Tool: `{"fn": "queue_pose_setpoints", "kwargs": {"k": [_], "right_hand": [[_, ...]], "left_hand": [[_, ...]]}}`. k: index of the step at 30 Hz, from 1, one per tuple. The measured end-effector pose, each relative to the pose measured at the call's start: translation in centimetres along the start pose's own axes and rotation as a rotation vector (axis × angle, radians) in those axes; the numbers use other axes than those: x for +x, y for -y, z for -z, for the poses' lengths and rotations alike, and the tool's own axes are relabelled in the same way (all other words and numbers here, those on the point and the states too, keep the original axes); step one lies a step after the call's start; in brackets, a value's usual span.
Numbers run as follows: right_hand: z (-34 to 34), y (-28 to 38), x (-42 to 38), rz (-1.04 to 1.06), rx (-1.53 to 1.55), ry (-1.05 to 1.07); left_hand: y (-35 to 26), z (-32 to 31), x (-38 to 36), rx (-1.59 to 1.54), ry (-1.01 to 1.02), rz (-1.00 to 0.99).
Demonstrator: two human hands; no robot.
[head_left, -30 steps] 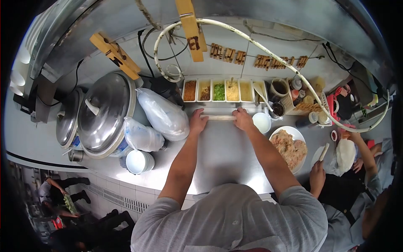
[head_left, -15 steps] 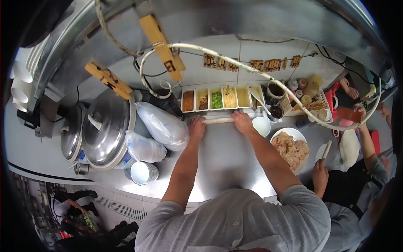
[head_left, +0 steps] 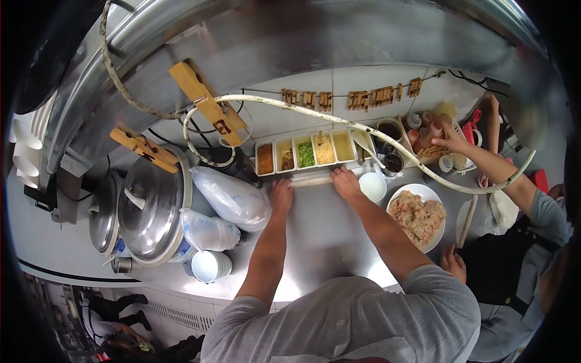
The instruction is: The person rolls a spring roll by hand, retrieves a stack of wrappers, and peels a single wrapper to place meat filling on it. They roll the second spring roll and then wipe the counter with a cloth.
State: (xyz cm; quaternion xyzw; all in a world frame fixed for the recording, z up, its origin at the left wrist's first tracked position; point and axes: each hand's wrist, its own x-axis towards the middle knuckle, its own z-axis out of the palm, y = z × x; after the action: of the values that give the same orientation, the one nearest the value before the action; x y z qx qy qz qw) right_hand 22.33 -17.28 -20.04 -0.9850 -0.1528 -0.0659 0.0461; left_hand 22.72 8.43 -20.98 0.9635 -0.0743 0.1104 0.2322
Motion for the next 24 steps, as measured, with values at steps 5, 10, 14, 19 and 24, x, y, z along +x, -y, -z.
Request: {"fn": "queue_pose_setpoints", "kwargs": {"k": [5,10,14,19,24], "right_hand": [[-0.5,-0.2,-0.4,-0.017,0.026,0.003],[-0.9,0.6,-1.4,-0.088,0.182,-0.049],[0.4,4.8,-7.2,-0.032,0.136,-0.304],[2.2,9.0,-18.4,-0.058,0.323,-0.042],[2.0,9.8,-25.8,-0.157,0.305,-0.158]], "left_hand": [[0.9,-0.4,-0.4,0.022,0.048,-0.038],[-0.7,-0.3,-1.1,-0.059,0.209,0.163],[-4.2,0.4,-8.2,-0.212,-0.073,-0.002],[-4.4,2.9,-23.1,-0.309,0.043,-0.038],[-3.5,4.6,-29.0,-0.341,0.160,-0.125]]}}
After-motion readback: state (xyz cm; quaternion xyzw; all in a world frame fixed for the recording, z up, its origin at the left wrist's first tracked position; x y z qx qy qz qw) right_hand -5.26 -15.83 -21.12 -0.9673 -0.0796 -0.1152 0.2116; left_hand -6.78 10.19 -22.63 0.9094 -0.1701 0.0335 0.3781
